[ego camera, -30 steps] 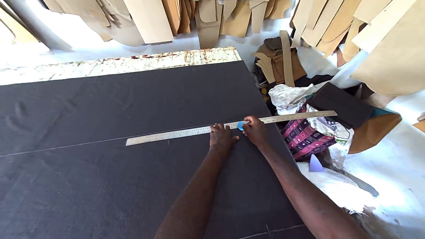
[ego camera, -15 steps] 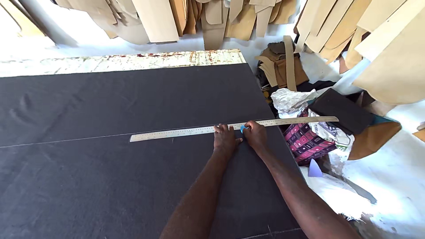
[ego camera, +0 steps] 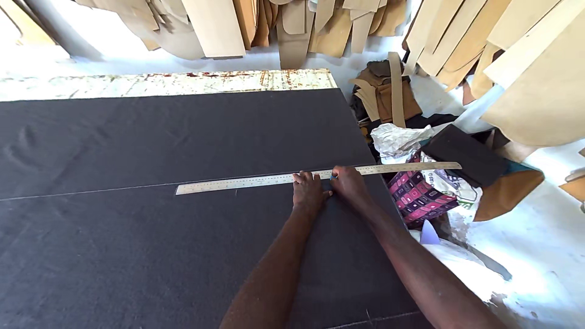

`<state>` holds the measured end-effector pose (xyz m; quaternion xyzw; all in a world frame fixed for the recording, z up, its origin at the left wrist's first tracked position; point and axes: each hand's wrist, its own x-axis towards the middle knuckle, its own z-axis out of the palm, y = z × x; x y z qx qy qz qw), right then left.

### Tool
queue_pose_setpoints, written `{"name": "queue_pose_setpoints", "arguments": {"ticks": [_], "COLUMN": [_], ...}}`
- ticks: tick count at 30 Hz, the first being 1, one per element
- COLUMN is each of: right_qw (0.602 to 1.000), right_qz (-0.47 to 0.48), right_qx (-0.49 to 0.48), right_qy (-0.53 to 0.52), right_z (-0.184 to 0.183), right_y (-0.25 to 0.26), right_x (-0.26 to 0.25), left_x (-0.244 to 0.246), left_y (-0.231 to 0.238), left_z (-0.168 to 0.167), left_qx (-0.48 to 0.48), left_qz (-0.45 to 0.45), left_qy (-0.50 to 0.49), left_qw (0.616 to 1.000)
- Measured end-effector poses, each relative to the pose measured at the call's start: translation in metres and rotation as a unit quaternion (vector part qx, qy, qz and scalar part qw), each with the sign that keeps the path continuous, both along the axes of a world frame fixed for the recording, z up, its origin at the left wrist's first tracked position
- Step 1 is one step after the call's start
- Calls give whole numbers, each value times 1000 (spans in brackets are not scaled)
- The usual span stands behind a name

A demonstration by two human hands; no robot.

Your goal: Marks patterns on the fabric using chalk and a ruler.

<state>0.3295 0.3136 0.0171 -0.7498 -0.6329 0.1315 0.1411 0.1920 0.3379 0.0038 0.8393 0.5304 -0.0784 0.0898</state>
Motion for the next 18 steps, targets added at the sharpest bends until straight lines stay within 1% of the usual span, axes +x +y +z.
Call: {"name": "queue_pose_setpoints", "arguments": {"ticks": [2,3,5,6,9,12,13,15,18], "right_qw": [992,989,989,991,991,972,967,965,980], "right_qz": [18,14,-14,-34,-100,-170,-187,-197,-162], "right_qx": [-123,-138,-105,-76,53,161,175,170,99], "right_qy": [23,48,100,109,69,17,2,-32,-56], "right_z": [28,34,38,34,11,-17,-23,-36,-46], "right_y": [13,16,13,11,-1,-9,-9,-7,-7], "right_x": [13,24,51,66,116,168,182,208,234], "left_x": [-1,-1,-3,-4,-5,-4,-4,-5,-5], "left_y": [0,0,0,0,0,-1,-1,0,-1], "left_z": [-2,-2,-3,-4,-6,-6,-6,-9,-11], "left_qx": [6,8,7,8,11,15,16,20,23], "left_qz": [-1,0,3,3,0,-4,-4,-2,-1], "left_qy": [-2,-7,-31,-39,-32,-17,-11,-12,-10], "left_qw": [1000,1000,999,999,999,1000,1000,1000,1000]}}
